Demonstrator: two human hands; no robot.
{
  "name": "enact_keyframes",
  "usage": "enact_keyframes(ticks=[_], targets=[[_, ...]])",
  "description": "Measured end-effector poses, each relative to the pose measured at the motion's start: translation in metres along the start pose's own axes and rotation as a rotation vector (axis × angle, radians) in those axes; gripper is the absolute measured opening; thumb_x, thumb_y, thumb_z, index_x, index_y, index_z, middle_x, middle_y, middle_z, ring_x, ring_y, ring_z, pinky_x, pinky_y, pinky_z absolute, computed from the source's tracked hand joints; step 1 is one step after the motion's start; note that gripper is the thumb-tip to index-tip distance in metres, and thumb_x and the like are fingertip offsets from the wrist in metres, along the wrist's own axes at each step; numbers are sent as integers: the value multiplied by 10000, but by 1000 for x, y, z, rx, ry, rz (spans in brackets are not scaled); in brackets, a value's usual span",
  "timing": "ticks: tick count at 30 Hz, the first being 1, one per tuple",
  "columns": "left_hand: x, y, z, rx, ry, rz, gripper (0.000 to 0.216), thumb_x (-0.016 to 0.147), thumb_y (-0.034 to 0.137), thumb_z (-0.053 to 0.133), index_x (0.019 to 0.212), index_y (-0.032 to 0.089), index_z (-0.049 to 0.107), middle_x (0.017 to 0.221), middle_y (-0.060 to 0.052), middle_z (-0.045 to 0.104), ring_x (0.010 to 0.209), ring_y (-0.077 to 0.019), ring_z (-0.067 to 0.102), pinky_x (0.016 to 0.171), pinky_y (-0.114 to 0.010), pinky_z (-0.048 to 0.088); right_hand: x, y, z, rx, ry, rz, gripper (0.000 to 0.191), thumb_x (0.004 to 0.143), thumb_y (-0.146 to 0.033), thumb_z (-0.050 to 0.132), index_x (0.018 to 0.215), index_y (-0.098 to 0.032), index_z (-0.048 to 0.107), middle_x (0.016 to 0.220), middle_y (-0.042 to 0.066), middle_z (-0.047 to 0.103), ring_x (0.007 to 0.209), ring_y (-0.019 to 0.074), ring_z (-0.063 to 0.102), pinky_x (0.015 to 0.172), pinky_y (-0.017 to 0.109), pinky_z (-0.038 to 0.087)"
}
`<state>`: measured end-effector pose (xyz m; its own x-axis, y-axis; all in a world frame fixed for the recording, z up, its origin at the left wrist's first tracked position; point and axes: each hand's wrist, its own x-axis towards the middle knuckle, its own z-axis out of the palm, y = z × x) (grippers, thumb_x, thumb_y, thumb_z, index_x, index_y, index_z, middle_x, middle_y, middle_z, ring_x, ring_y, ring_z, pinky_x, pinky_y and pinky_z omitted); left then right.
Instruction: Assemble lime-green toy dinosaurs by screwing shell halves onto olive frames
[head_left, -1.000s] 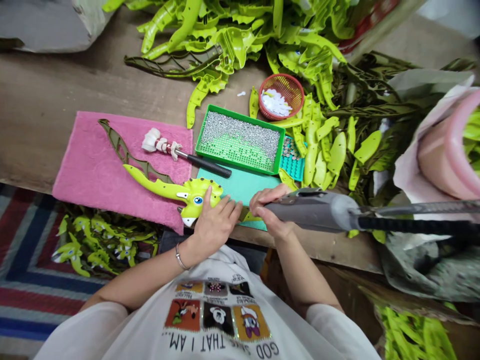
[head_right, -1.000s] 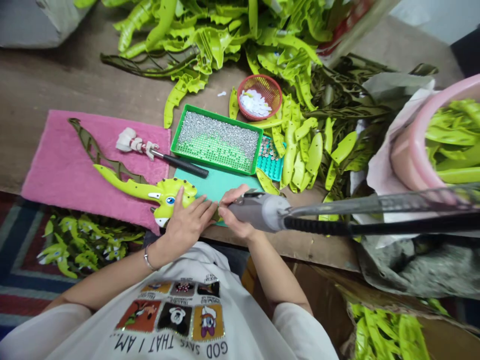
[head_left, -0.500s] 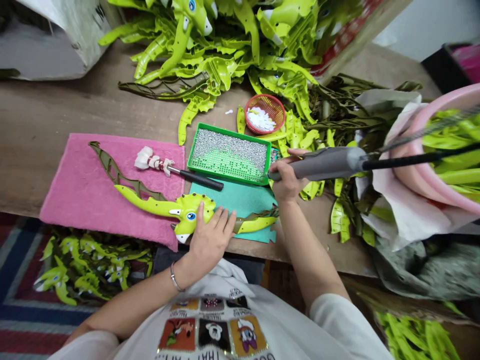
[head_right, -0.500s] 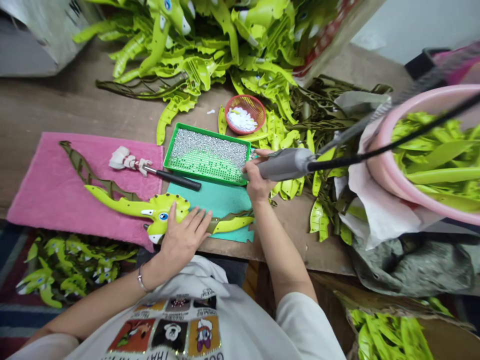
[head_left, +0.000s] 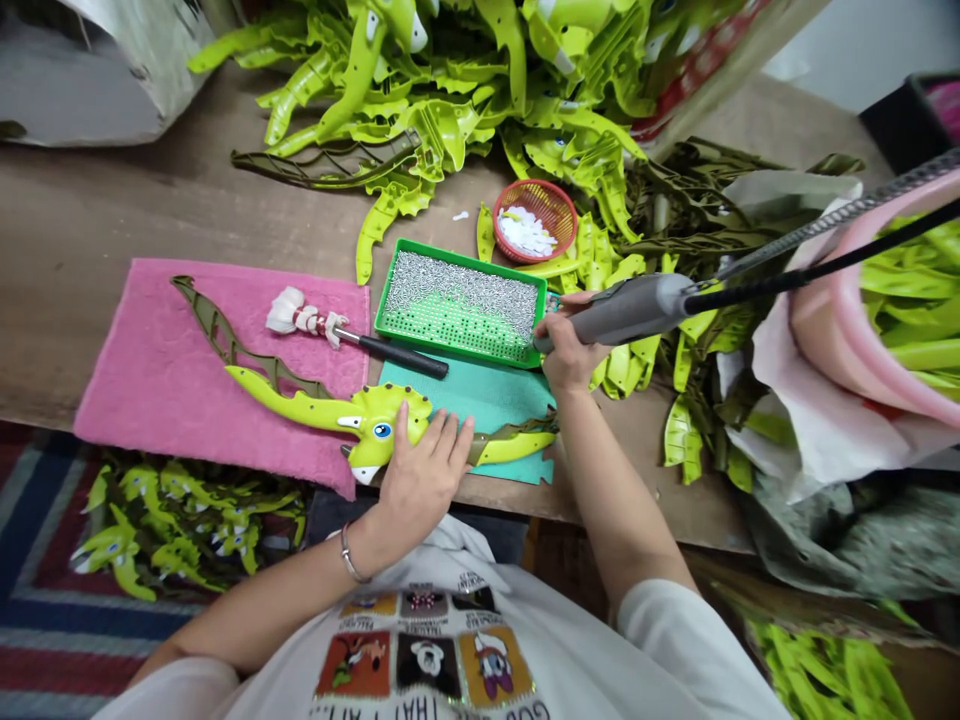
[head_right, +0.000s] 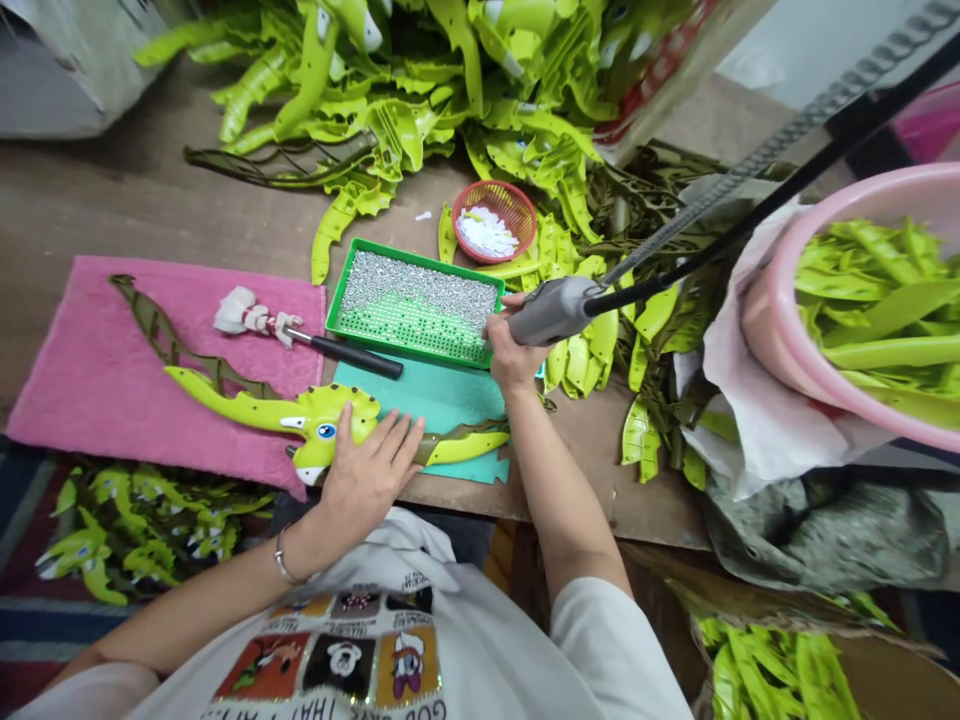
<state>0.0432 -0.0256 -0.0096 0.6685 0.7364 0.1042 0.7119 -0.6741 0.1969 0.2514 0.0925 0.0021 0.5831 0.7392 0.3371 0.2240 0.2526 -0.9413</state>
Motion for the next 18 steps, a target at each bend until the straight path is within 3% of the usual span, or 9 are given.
enact_keyframes(ticks=[6,11,15,18], targets=[[10,14,3,32,-118,-97,633,969,444,551,1433,21,477,1451,-249,503,1363,-347,491,1201,-683,165,2,-4,-1,2,-18,-35,290,661,-401,710,773,-235,500,455,-99,519,384,104,476,488,282,436],[15,20,5,22,-143,-144,635,964,421,562,1422,-11,478,1455,-284,477,1342,-373,507,1173,-698,235,-23,-37,-18,122,-16,-107,300,713,-412,722,891,-245,547,502,-95,514,431,129,507,515,315,450],[14,20,7,14,-127,-129,612,978,421,526,1411,-9,488,1453,-280,483,1346,-374,503,1161,-691,276,-70,-71,-37,257,-214,-47,257,764,-388,718,946,-298,562,501,-102,499,386,139,463,427,312,410],[11,19,9,24,-109,-113,614,982,421,510,1414,-13,476,1452,-281,486,1352,-375,495,1169,-693,259,-101,-77,-46,337,-330,3,246,806,-322,692,1027,-313,586,540,-92,547,411,145,490,438,319,432]])
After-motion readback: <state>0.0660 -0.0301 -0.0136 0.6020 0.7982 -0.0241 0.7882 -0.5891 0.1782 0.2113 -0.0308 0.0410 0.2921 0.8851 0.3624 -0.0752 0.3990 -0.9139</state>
